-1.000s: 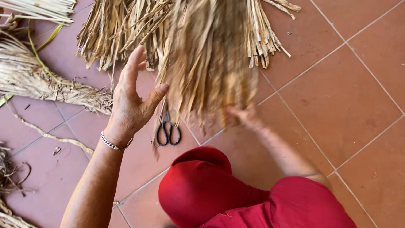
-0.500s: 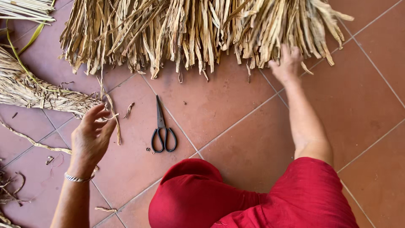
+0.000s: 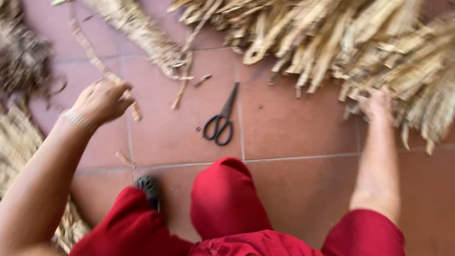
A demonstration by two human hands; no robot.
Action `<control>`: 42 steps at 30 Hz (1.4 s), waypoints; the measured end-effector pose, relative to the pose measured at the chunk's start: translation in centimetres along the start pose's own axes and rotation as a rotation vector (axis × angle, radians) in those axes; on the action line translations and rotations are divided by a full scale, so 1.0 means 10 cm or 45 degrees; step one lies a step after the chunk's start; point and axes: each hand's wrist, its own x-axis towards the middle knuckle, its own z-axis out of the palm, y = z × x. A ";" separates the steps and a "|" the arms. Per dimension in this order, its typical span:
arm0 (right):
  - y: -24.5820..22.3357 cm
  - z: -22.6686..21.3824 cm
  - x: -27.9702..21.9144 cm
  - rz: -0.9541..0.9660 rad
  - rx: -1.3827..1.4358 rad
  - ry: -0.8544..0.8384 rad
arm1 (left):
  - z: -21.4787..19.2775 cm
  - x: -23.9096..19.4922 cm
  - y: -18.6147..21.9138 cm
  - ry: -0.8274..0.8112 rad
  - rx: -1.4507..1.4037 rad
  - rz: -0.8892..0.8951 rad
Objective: The person sits on a tiled floor and sorts through bundles of dried plant material, separating strands by hand and arranging them into piles. Scissors are visible on the floor but not used during the clip.
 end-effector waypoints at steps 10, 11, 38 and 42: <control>-2.66 0.87 -1.34 -0.962 -0.738 -0.191 | 1.17 1.13 -0.47 -0.250 -0.193 -0.117; -2.96 1.07 -1.45 -1.045 -0.690 -0.259 | 1.27 1.23 -0.51 -0.228 -0.226 -0.104; -5.76 2.15 -1.52 -1.908 -1.024 0.769 | 1.79 1.17 -1.60 0.148 -1.093 -0.418; -6.16 1.01 -1.78 -1.897 -1.043 0.925 | 1.43 1.10 -1.55 0.648 -1.085 -0.221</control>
